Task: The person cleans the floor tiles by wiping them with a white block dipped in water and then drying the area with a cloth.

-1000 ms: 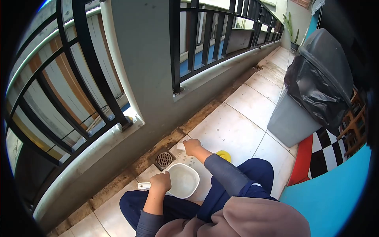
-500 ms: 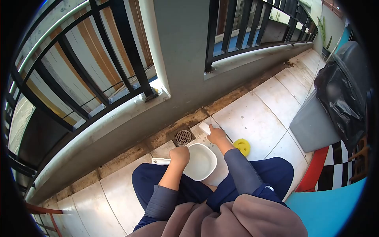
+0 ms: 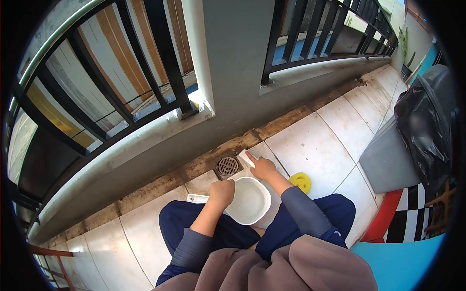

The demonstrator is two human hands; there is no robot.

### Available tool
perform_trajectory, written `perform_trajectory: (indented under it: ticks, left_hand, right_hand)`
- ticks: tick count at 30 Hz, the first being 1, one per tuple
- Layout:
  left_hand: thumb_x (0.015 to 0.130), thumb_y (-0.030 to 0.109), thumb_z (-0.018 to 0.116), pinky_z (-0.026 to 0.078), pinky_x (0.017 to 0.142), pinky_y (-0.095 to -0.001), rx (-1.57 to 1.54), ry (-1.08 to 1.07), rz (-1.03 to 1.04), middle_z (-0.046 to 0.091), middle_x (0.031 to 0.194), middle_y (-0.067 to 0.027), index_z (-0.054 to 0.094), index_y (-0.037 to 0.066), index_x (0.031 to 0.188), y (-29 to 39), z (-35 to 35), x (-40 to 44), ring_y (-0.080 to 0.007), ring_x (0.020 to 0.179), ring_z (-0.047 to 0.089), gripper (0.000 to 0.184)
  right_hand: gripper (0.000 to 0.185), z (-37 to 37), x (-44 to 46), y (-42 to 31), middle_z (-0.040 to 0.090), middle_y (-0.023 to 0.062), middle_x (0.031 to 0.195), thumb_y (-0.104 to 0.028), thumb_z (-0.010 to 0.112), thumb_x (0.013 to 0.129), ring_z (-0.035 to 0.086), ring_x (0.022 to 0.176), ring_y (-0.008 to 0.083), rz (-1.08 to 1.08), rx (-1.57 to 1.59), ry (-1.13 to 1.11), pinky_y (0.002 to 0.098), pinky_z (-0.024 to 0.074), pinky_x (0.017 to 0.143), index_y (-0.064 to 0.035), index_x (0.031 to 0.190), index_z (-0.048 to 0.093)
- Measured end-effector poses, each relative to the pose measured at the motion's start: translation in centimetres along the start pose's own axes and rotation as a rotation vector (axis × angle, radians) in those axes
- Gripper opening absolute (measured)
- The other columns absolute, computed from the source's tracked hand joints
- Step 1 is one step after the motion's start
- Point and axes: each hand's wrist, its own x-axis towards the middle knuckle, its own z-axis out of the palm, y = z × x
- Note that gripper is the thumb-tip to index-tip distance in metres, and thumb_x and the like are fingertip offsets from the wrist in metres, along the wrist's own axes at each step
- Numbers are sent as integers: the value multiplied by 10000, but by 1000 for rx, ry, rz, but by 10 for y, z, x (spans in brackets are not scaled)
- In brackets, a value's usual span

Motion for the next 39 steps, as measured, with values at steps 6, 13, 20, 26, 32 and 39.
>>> perform_trajectory:
  ticks: [6, 13, 20, 26, 32, 39]
  left_hand:
    - [821, 92, 439, 503, 622, -431, -70, -50, 56, 640, 759, -167, 601, 17, 907, -2, -9, -1, -328, 738, 640, 198]
    - [808, 92, 443, 504, 623, -425, -50, -102, 13, 642, 794, -148, 605, 41, 915, 1, -12, -1, -318, 764, 639, 200]
    - [780, 81, 463, 511, 647, -412, -41, -128, -4, 636, 863, -141, 596, 51, 941, 0, -19, -7, -313, 789, 637, 211]
    - [774, 70, 474, 512, 670, -410, -55, -130, 1, 621, 916, -149, 589, 42, 959, 0, -18, -9, -308, 821, 634, 220]
    - [782, 77, 476, 511, 682, -408, -39, -156, -10, 620, 924, -143, 587, 42, 966, 2, -17, -6, -299, 833, 633, 217]
    - [789, 85, 483, 511, 692, -405, -37, -146, -38, 624, 933, -136, 603, 47, 943, 7, -20, -7, -290, 843, 636, 199]
  right_hand:
    - [692, -12, 9, 22, 598, 191, 973, -307, 501, 833, 616, 865, 319, 96, 32, 8, 420, 512, 737, -353, 1424, 145]
    - [680, -11, 6, 2, 629, 138, 948, -225, 523, 802, 633, 838, 278, -88, -98, 18, 398, 519, 722, -335, 1407, 232]
    - [705, -6, 12, 7, 617, 150, 911, -251, 544, 795, 633, 763, 297, -68, -102, 63, 400, 525, 672, -370, 1406, 211]
    - [702, -27, 14, 15, 626, 138, 922, -188, 543, 790, 640, 806, 272, 111, -42, 14, 391, 527, 681, -386, 1393, 242]
    - [695, -6, 6, 4, 611, 139, 946, -197, 539, 789, 632, 819, 282, -94, -113, 54, 388, 519, 704, -411, 1383, 249]
    - [702, -8, 9, -2, 611, 142, 978, -192, 531, 785, 631, 837, 299, -35, -155, 16, 394, 518, 718, -394, 1391, 242]
